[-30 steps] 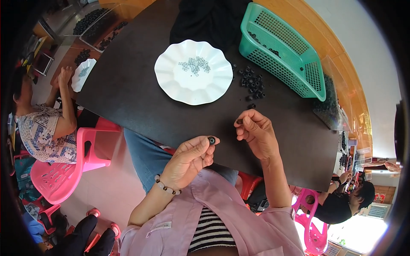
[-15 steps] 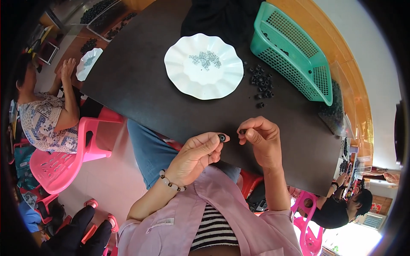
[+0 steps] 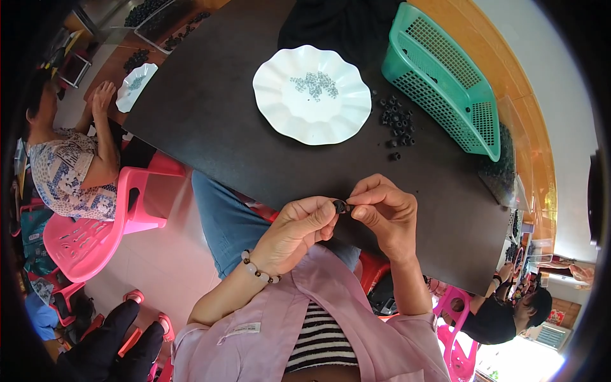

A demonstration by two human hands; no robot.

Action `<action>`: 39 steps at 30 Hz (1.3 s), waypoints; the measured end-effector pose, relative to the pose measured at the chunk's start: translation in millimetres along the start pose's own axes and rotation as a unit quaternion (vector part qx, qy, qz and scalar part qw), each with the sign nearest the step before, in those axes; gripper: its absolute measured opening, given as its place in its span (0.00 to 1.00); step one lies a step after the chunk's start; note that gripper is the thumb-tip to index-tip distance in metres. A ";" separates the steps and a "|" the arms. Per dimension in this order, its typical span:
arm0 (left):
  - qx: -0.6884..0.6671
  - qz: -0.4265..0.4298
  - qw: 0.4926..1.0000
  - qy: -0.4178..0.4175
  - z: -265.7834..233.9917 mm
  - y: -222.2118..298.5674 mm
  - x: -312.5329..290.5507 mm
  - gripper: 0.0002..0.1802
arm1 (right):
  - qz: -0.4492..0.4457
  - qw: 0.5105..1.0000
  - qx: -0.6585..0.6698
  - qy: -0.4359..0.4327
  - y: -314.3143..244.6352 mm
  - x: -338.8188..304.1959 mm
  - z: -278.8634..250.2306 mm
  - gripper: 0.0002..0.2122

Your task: Manually inserting small white beads into black circular ring components on a table.

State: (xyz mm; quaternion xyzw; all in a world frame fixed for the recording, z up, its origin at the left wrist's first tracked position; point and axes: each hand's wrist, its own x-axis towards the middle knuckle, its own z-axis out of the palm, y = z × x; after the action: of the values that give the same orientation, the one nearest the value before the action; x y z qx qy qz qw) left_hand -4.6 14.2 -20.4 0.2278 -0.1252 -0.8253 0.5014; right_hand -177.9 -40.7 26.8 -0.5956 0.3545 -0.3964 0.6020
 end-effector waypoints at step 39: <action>0.167 0.072 0.983 -0.003 -4.1 8.2 -17.8 0.13 | -0.090 0.986 -0.008 -0.139 19.2 -2.3 11.5 0.12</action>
State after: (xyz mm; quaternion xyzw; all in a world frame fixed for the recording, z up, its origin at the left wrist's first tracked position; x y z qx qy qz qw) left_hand 10.8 26.2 -16.0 0.2960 -0.2790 -0.7551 0.5141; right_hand -167.5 -34.1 8.0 -0.6791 0.2153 -0.3596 0.6026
